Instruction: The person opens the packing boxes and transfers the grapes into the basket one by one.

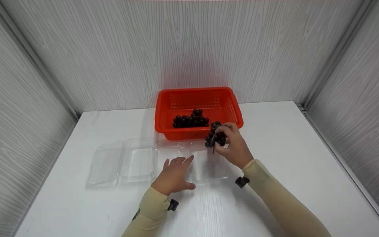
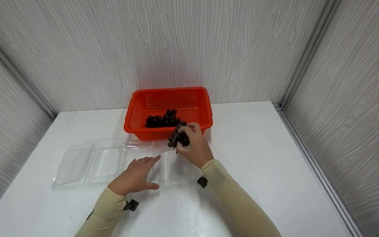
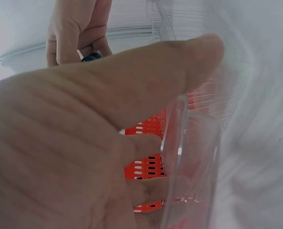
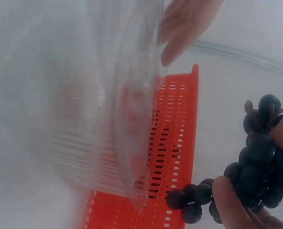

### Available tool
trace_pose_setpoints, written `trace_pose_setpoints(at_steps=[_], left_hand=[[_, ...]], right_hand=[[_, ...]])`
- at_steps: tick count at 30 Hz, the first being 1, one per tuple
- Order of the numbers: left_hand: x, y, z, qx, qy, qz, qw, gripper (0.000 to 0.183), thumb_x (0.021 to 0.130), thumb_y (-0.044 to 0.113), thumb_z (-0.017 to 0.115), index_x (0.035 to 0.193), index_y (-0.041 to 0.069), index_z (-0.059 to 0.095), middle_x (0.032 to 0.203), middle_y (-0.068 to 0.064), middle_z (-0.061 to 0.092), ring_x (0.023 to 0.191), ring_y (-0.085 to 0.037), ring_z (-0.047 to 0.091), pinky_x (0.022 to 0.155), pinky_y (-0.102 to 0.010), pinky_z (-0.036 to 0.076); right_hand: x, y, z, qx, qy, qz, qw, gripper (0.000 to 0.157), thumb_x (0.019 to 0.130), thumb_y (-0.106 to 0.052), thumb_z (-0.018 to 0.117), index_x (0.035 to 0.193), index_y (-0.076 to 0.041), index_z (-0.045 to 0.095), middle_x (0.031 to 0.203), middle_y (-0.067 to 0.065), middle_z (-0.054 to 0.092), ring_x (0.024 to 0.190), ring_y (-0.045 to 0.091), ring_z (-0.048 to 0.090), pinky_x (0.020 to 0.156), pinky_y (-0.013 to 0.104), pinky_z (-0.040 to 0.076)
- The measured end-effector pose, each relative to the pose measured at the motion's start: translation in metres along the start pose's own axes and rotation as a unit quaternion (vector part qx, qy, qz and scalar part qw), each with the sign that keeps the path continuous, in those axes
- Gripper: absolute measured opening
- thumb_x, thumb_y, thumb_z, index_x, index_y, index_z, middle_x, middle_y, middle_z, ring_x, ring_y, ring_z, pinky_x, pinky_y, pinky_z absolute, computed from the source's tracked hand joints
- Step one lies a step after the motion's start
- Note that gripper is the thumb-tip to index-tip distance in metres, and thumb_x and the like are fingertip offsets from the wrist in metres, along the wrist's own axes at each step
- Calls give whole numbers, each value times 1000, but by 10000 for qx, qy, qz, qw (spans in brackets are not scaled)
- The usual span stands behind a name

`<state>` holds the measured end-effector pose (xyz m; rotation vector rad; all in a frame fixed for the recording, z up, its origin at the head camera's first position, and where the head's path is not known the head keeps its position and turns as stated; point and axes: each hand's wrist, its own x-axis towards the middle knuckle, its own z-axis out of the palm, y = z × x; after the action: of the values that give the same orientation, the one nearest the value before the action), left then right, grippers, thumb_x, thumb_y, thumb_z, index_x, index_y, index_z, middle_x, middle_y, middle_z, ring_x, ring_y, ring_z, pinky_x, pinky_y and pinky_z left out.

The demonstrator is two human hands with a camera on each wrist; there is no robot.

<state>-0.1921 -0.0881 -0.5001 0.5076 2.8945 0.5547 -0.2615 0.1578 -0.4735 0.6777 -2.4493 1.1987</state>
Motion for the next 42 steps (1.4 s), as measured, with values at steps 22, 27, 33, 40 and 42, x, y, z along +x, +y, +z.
trace_pose_setpoints(at_steps=[22,27,33,40,42], left_hand=[[-1,5,4,-25,26,124,9999,94,83,40,86,160,13,39,153,-19,49,145,-38,41,120,-68,19],[-1,4,4,-15,-18,90,10000,93,83,41,85,160,14,39,154,-18,48,146,-38,40,121,-68,19],[-1,4,4,54,16,57,10000,94,83,42,84,160,14,39,153,-19,48,145,-38,41,120,-68,20],[-3,4,4,8,3,5,10000,94,84,42,84,161,15,38,154,-18,48,146,-38,40,121,-67,20],[-3,4,3,9,-11,-10,10000,94,84,42,84,161,16,37,155,-18,47,146,-37,39,121,-67,19]], right_hand=[[44,24,-4,511,419,645,9957,32,91,-11,69,122,-12,61,134,11,48,117,28,52,95,44,54],[54,27,-8,493,251,838,9949,33,92,-13,69,124,-13,60,134,12,48,123,31,51,104,50,51],[67,35,-10,497,-56,1234,9911,35,94,-15,68,128,-11,58,135,14,48,125,30,49,111,52,44],[77,39,-7,536,-116,1221,9910,40,94,-14,70,132,-8,57,138,12,49,125,27,48,111,49,44],[78,39,-6,497,-282,1264,9903,47,95,-17,71,138,-9,54,143,13,45,129,29,47,112,50,44]])
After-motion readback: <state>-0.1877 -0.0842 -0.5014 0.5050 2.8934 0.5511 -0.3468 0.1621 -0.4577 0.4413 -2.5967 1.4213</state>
